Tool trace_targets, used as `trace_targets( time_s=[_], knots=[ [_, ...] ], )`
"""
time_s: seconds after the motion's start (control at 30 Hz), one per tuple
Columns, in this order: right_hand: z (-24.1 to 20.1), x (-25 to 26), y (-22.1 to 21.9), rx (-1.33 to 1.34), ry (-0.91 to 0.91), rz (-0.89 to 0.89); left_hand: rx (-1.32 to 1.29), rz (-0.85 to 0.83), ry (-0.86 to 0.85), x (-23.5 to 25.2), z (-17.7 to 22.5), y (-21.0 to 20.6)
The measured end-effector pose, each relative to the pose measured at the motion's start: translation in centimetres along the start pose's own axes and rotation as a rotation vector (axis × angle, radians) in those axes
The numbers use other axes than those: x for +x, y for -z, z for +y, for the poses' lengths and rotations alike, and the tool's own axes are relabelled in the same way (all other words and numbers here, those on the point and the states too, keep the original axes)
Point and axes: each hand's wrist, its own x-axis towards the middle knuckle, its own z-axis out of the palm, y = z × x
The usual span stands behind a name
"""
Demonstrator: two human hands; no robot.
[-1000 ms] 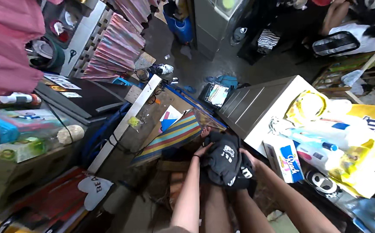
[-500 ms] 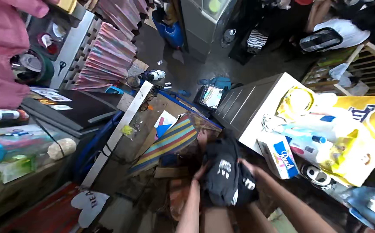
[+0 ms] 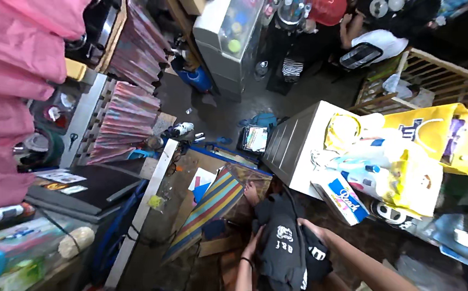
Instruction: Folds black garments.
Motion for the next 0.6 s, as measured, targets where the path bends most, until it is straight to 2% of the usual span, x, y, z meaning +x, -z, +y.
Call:
trace_targets(
  time_s=[0.17,0.33,0.47,0.6],
  knots=[
    [0.4,-1.4,-0.9,-0.117,0.07,-0.017,0.083,-0.033,-0.046,-0.9,-1.6,0.9],
    [-0.8,-0.7,-0.8,-0.219,0.202,-0.019,0.1,-0.037,-0.268,-0.4,-2.3,1.9],
    [-3.5,-2.7,-0.7,-0.168,0.341,0.04,0.087,0.045,-0.341,-0.9,1.2,1.5],
    [-6.1,-4.3,0.3,-0.12,0.522,0.115,0.006,0.158,-0.301,-2.0,7.3,0.1]
  ],
)
